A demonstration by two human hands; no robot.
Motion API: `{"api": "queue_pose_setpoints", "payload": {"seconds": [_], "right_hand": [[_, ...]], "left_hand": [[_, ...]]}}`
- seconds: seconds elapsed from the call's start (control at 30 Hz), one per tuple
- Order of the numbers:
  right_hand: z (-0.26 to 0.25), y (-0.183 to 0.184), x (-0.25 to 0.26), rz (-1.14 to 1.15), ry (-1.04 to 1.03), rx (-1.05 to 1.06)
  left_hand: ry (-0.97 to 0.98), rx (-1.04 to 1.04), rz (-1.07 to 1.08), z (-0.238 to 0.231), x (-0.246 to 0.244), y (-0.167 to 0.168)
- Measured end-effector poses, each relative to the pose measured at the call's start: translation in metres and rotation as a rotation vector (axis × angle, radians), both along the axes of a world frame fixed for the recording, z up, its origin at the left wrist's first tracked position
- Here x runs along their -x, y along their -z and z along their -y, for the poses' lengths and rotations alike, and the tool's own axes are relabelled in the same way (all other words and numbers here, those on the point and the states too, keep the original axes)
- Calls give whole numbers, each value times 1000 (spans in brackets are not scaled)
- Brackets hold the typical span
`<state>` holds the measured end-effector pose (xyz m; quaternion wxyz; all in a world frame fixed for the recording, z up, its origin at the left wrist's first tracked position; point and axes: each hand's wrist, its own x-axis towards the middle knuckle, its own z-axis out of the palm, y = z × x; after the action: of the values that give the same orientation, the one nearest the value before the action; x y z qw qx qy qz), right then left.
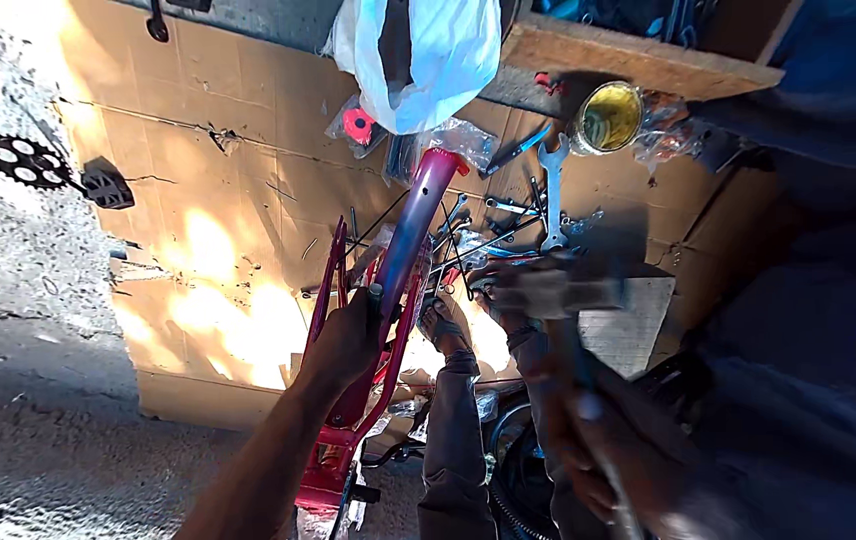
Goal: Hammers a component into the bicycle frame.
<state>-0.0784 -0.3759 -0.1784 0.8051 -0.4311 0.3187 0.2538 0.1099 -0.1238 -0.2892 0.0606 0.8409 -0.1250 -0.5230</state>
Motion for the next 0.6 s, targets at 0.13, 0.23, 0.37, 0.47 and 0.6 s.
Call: {"api": "queue_pose_setpoints", "payload": {"seconds": [0.13,0.23,0.37,0.47,0.6], "right_hand": [[-27,6,-76,-190,-231,-89],[-47,21,-105,-261,-269,-69],[-56,43,-112,-339,-402,-4],[-54,49,-108,-327,-422,6],[-46,47,-113,-301,-459,114]], "left_hand": [[-7,-21,-13,3,-1,-3],[9,-24,0,4,0,-6],[16,19,12,3,1,-6],[26,45,-1,2,-2,-4],[12,45,-33,1,-2,0]]}}
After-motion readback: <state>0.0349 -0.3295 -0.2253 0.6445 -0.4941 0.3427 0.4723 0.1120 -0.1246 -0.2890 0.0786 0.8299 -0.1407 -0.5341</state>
